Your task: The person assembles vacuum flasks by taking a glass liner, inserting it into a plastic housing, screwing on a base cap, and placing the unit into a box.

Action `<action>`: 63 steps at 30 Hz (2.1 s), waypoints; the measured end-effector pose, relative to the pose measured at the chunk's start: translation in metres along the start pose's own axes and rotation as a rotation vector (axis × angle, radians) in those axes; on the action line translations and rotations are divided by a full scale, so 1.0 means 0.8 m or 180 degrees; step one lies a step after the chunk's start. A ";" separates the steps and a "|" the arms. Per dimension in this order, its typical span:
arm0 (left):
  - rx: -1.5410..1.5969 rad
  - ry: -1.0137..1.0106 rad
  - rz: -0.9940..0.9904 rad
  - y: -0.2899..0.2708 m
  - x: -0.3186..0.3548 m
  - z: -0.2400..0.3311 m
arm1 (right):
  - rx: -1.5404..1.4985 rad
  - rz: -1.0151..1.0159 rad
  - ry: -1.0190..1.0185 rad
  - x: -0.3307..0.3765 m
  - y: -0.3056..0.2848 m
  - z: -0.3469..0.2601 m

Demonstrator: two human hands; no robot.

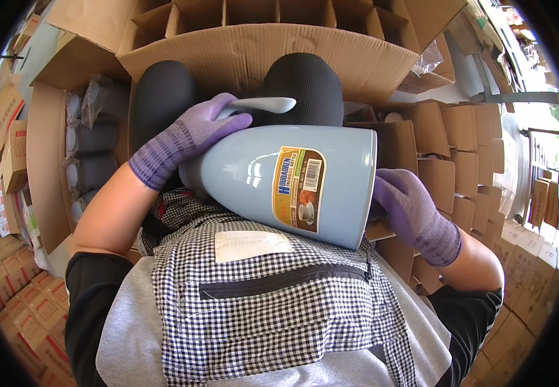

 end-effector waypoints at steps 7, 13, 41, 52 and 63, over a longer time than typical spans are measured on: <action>-0.0037 0.0029 0.0149 -0.002 -0.004 -0.016 | 0.2898 0.1348 -0.4702 0.025 -0.015 -0.020; -0.0050 0.0081 0.0153 -0.006 -0.002 -0.015 | 0.3289 0.1130 -0.4514 0.019 -0.011 -0.017; 0.0355 0.1714 0.1133 0.028 0.129 -0.035 | 0.1221 -0.0195 -0.2806 -0.145 0.005 -0.242; -0.0905 -0.3307 0.4082 -0.310 0.381 -0.507 | 0.1556 -0.0272 -0.1733 -0.183 0.142 -0.296; -0.0802 -0.3364 0.4479 -0.256 0.554 -0.718 | 0.2515 0.0160 -0.1935 -0.200 0.125 -0.314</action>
Point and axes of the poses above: each hand's wrist, its own x-axis away from the middle knuckle, its own y-axis out of the palm, z = x × y, the point moved 4 cm from there along -x, towards the middle knuckle, and after that the axes turned 8 degrees about z, right-handed, at the moved point
